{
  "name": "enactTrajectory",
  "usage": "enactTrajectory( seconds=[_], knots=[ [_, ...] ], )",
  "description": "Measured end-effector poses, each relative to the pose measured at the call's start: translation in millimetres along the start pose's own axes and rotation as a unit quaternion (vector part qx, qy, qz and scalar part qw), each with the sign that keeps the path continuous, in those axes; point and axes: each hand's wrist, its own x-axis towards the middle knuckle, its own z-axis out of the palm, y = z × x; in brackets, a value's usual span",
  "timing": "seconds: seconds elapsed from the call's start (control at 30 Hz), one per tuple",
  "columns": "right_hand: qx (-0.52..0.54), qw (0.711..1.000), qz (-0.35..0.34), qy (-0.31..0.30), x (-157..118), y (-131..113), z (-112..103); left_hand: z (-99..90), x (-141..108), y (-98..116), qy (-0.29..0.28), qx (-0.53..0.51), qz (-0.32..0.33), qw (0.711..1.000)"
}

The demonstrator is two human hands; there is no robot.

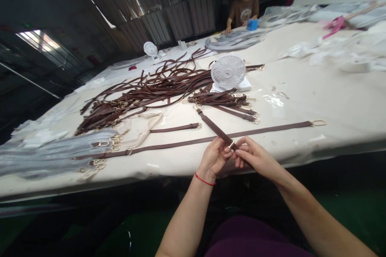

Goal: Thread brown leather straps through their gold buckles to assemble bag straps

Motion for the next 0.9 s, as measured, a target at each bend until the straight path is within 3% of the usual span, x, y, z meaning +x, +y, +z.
enactTrajectory(
  seconds=[0.2, 0.43, 0.67, 0.9],
  knots=[
    [-0.061, 0.997, 0.053, 0.003, -13, 12, -10, -2.6, -1, 5, 0.022, -0.023, 0.031, 0.999],
    [-0.016, 0.998, 0.036, 0.048, 0, 11, 4, 5.9, -5, -17, 0.006, 0.094, 0.037, 0.995],
    [-0.024, 0.997, 0.037, 0.060, -4, 10, 2, 0.3, -6, -14, 0.013, 0.084, 0.044, 0.995],
    [0.004, 0.997, 0.012, 0.074, 3, 9, 9, 2.8, -6, -21, -0.018, 0.104, 0.030, 0.994]
  ],
)
